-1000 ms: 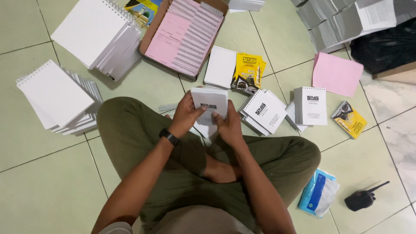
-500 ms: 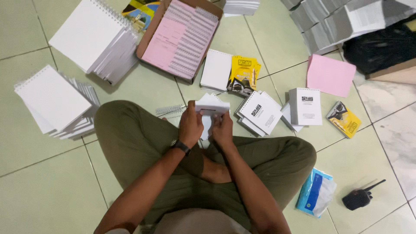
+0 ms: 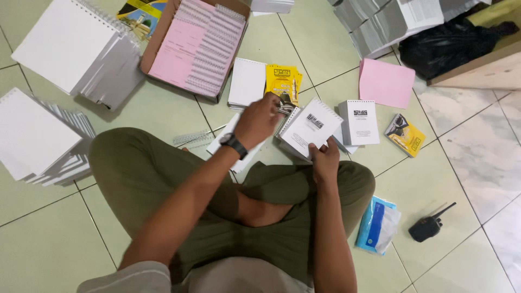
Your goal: The person sits on the floor and handles a stack of small spiral-bound notebooks. They pick up the notebooks, flip through the pages, and place them back into a pile on the floor.
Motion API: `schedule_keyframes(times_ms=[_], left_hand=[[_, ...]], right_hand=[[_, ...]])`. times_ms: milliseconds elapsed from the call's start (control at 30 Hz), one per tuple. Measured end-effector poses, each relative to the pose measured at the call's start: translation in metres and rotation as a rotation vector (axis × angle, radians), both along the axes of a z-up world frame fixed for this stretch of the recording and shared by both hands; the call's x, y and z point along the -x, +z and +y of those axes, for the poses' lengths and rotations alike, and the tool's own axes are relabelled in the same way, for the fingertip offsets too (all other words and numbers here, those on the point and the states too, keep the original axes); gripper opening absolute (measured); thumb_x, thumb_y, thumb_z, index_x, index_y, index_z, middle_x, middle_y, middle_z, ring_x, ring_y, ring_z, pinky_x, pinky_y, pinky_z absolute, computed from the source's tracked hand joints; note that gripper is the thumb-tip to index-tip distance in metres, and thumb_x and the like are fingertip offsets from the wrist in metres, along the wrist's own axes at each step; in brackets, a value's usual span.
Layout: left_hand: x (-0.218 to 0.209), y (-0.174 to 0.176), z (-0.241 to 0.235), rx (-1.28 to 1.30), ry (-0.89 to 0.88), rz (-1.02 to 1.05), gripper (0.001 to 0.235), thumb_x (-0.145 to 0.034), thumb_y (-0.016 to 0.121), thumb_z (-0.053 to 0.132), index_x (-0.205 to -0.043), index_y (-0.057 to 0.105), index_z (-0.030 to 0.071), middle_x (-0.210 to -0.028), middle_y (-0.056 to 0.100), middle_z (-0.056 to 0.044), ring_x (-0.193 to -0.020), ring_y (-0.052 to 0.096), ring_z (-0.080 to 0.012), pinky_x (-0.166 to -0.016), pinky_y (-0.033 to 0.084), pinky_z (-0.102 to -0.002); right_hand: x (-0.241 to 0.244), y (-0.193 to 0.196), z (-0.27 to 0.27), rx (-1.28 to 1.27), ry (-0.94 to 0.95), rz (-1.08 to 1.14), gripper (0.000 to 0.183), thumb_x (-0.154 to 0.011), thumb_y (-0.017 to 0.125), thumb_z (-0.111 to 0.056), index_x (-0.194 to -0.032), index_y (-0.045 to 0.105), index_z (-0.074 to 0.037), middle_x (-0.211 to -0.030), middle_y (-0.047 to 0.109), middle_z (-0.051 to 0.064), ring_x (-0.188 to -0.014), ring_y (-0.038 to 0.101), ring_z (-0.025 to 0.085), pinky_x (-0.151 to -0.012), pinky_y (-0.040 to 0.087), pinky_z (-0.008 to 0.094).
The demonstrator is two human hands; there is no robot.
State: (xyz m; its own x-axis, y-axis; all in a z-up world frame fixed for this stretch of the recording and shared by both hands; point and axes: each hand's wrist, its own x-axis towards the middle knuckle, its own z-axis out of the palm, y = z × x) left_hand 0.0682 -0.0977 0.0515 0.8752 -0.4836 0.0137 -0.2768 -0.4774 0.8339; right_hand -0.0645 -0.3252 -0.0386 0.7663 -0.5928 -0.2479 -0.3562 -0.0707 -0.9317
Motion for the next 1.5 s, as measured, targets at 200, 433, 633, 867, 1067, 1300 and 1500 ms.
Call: schedule_keyframes(times_ms=[200, 433, 633, 867, 1067, 1300, 1500], left_hand=[[0.019, -0.063, 0.062, -0.592, -0.242, -0.165, 0.044, -0.086, 0.067, 0.007, -0.13, 0.063, 0.005, -0.111, 0.069, -0.018, -0.106, 0.068, -0.0397, -0.084, 0.057, -0.05], [0.011, -0.077, 0.084, -0.419, 0.066, 0.221, 0.058, -0.094, 0.066, 0.015, -0.142, 0.045, -0.01, -0.127, 0.06, -0.031, -0.122, 0.061, -0.0454, -0.096, 0.055, -0.055], [0.015, -0.074, 0.083, -0.36, 0.066, 0.356, 0.059, -0.098, 0.061, 0.014, -0.145, 0.038, -0.014, -0.133, 0.057, -0.034, -0.128, 0.058, -0.0461, -0.101, 0.053, -0.056], [0.023, -0.069, 0.086, -0.371, 0.07, 0.41, 0.062, -0.099, 0.059, 0.02, -0.145, 0.036, -0.012, -0.128, 0.061, -0.035, -0.122, 0.062, -0.0467, -0.097, 0.055, -0.056], [0.028, -0.069, 0.076, -0.388, 0.027, 0.333, 0.058, -0.1, 0.053, 0.018, -0.145, 0.036, -0.015, -0.122, 0.063, -0.038, -0.116, 0.064, -0.051, -0.093, 0.056, -0.06], [0.013, -0.115, 0.077, -0.361, 0.07, 0.308, 0.054, -0.095, 0.062, 0.024, -0.13, 0.051, -0.015, -0.112, 0.066, -0.036, -0.109, 0.067, -0.0509, -0.087, 0.058, -0.057], [0.005, -0.091, 0.085, -0.248, 0.115, 0.57, 0.055, -0.076, 0.07, 0.028, -0.113, 0.063, -0.013, -0.104, 0.068, -0.029, -0.109, 0.068, -0.0439, -0.086, 0.056, -0.051]], right_hand=[[-0.02, 0.022, -0.005, 0.382, 0.156, 0.483, 0.095, -0.084, 0.075, -0.031, -0.162, 0.03, -0.003, -0.135, 0.06, 0.033, -0.124, 0.062, 0.044, -0.101, 0.054, 0.054], [-0.016, 0.038, -0.002, 0.375, 0.179, 0.488, 0.094, -0.085, 0.072, -0.029, -0.162, 0.027, 0.002, -0.139, 0.055, 0.036, -0.128, 0.058, 0.047, -0.102, 0.053, 0.056], [-0.009, 0.081, 0.02, 0.34, 0.171, 0.459, 0.084, -0.092, 0.07, -0.027, -0.16, 0.031, 0.004, -0.129, 0.061, 0.035, -0.122, 0.062, 0.045, -0.098, 0.056, 0.054], [0.004, 0.109, 0.082, 0.613, 0.298, 0.47, 0.048, -0.101, 0.058, -0.024, -0.134, 0.046, 0.01, -0.12, 0.055, 0.037, -0.117, 0.055, 0.054, -0.096, 0.043, 0.059], [0.01, -0.028, 0.15, -0.144, 0.301, 0.399, 0.092, -0.093, 0.073, -0.042, -0.155, 0.032, 0.012, -0.136, 0.06, 0.026, -0.131, 0.056, 0.036, -0.111, 0.042, 0.051], [-0.021, 0.028, 0.201, -0.486, -0.024, 0.339, 0.088, -0.095, 0.073, -0.02, -0.159, 0.022, 0.012, -0.155, 0.034, 0.038, -0.148, 0.031, 0.051, -0.115, 0.029, 0.066], [-0.013, 0.014, 0.207, -0.405, -0.005, 0.264, 0.071, -0.095, 0.07, -0.007, -0.154, 0.037, 0.013, -0.139, 0.053, 0.025, -0.132, 0.049, 0.029, -0.112, 0.04, 0.044]])
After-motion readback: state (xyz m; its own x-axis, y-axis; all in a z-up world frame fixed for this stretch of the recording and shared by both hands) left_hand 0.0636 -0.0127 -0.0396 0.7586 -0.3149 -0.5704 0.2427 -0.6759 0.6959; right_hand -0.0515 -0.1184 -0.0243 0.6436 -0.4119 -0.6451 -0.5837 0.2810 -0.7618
